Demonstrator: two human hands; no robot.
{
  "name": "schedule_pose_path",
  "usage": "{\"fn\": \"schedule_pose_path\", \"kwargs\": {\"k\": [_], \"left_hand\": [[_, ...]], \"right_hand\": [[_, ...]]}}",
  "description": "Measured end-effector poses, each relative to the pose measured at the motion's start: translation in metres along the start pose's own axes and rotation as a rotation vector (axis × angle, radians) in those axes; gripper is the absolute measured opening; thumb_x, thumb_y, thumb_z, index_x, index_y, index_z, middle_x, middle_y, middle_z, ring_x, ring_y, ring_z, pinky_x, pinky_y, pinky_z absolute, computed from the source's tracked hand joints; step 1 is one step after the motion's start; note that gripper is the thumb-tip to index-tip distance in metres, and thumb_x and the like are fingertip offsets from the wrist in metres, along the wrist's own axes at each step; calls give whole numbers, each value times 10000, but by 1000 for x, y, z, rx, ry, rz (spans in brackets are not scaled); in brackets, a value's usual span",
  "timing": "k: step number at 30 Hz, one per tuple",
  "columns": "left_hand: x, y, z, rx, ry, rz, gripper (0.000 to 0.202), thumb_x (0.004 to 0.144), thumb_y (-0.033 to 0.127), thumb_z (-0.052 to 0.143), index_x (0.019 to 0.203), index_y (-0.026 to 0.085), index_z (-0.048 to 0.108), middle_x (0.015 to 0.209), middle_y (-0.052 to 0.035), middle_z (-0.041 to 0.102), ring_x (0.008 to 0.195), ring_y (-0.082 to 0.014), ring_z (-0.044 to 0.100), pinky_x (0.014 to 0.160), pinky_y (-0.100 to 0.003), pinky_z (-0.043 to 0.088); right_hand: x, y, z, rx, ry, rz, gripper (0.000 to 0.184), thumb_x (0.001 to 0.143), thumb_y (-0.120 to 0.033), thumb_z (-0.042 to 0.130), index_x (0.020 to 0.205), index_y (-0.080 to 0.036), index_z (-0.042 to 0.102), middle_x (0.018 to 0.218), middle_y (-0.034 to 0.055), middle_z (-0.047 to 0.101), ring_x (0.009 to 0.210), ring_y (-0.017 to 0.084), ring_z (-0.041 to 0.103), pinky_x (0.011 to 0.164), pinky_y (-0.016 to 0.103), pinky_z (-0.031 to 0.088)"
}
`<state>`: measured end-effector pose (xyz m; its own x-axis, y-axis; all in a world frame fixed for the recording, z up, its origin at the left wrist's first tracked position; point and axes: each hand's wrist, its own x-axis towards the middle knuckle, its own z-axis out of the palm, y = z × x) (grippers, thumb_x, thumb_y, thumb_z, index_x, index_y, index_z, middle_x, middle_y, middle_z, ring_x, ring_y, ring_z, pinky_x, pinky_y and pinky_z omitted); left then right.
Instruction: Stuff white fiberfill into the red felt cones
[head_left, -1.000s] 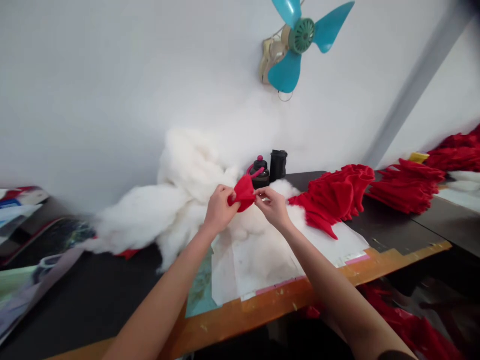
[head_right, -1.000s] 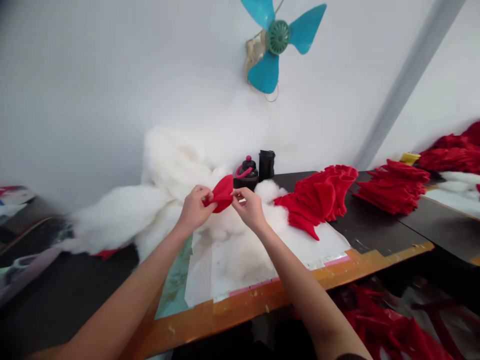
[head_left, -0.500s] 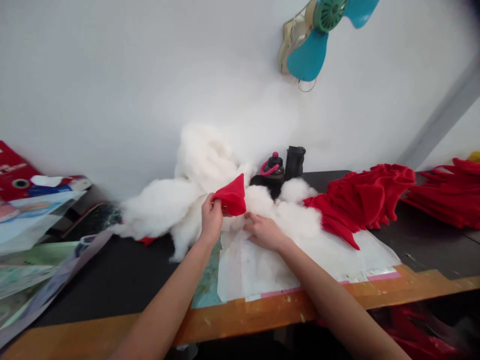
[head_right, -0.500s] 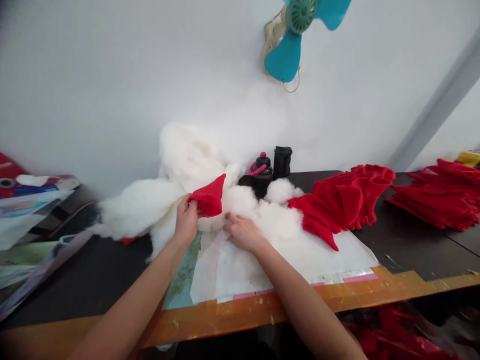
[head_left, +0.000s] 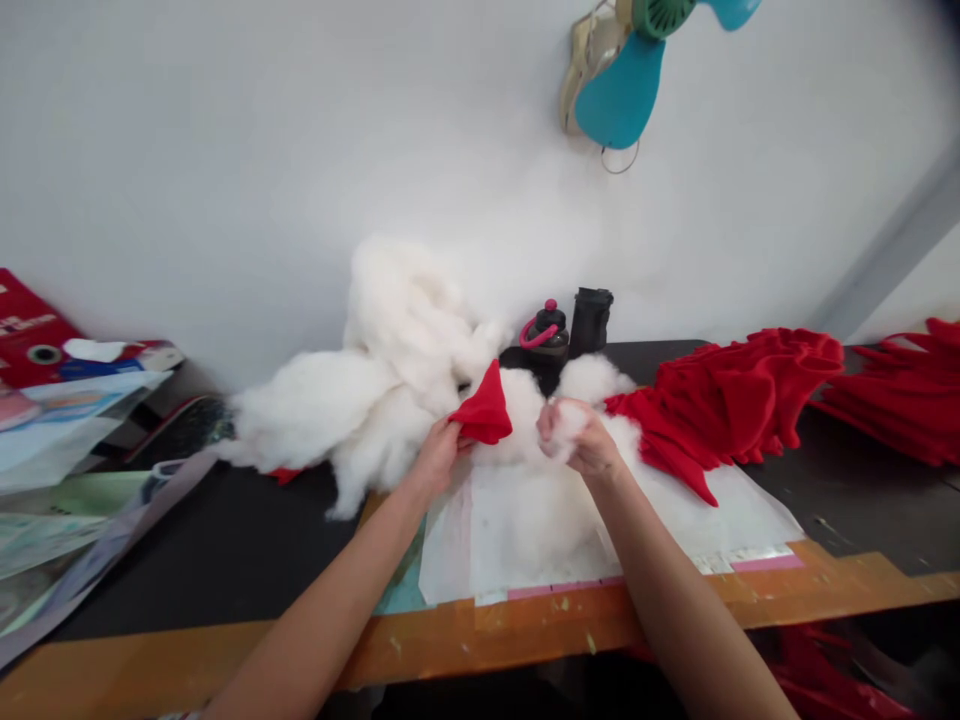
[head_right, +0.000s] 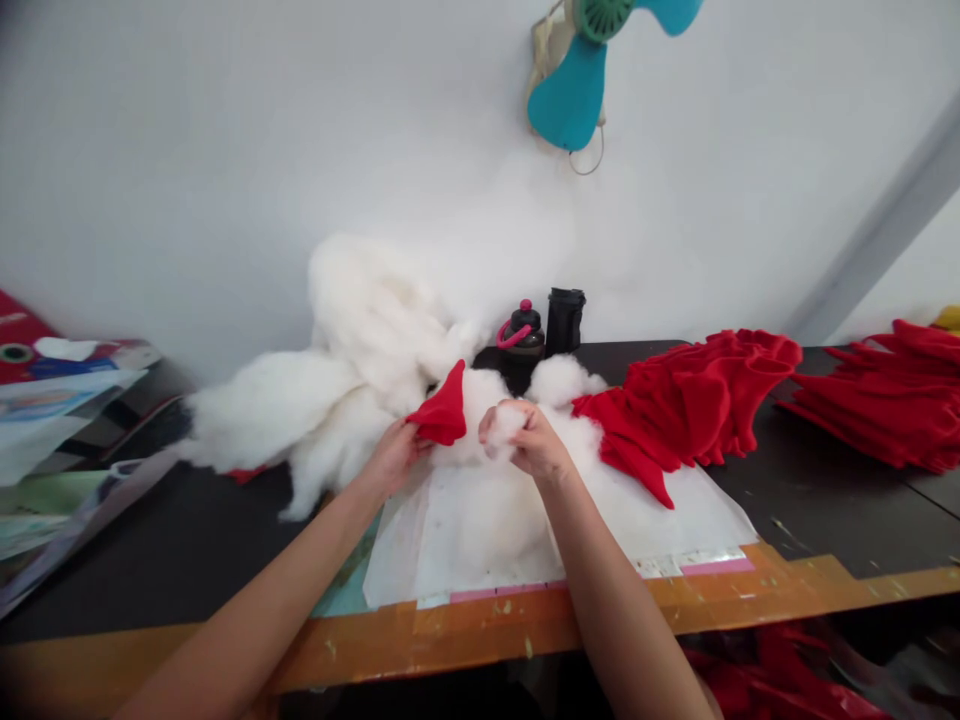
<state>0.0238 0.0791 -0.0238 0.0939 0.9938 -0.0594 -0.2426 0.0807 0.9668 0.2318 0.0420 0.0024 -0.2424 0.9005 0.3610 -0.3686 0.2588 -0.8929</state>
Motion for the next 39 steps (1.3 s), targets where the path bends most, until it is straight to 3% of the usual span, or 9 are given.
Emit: {"fn": "schedule_pose_path", "kwargs": {"k": [5,10,15,20,25,29,35,37,39], "left_hand": [[-15,16,2,359,154,349,187,769,322,576,686,156,598,613,11,555,597,-129,504,544,-213,363],[-39,30,13,564,179,466,257,718,229,531,507,172,395,486,48,357,506,-96,342,483,-226,235],[-50,30,17,614,104,499,172,786,252,519,653,157,572,646,-2,533,620,-137,485,528,-226,348],[-56,25,22,886,-23,794,215,848,228,499,657,170,578,801,-59,538,799,-192,515,689,-312,436],[-67,16,33,978,-195,927,339,909,238,459,577,174,481,764,-57,517,763,-190,478,733,-373,415],[-63,22,27,847,-128,832,333,936,275,441,625,178,510,766,-54,507,757,-183,491,681,-340,417],[-66,33,23,921,-151,988,318,917,260,454,614,182,507,768,-55,518,795,-205,467,804,-413,398],[-72,28,29,954,-228,1041,315,908,247,453,604,180,494,759,-56,510,790,-207,454,835,-440,392],[-78,22,35,949,-292,1048,325,907,245,449,590,181,482,754,-55,502,781,-204,448,856,-454,393]], "right_hand": [[-6,-8,9,-31,-40,-15,544,462,-677,774,625,-195,582,814,93,682,629,187,623,548,324,518],[0,-3,38,-260,-154,-8,236,718,-405,706,823,-195,708,924,78,719,865,229,667,791,352,520],[4,23,52,-716,44,-170,206,763,-135,473,754,-208,664,778,15,686,710,166,615,676,270,472],[4,41,48,-931,142,-149,162,729,-131,469,612,-189,563,632,13,609,580,141,511,590,265,414],[8,36,44,-416,260,51,96,680,-195,565,586,-179,556,569,-3,613,544,141,524,512,242,418],[11,25,46,17,180,65,191,704,-308,646,833,-169,661,747,44,690,664,180,626,595,275,505],[5,30,53,-490,-15,-94,109,758,-284,581,752,-199,649,784,29,674,761,196,616,729,323,513],[3,34,52,-604,36,-146,18,690,-215,614,681,-208,628,732,5,647,720,180,580,714,301,496],[3,36,49,-591,165,-145,136,654,-174,600,543,-205,528,567,-26,531,575,135,473,589,262,452]]}}
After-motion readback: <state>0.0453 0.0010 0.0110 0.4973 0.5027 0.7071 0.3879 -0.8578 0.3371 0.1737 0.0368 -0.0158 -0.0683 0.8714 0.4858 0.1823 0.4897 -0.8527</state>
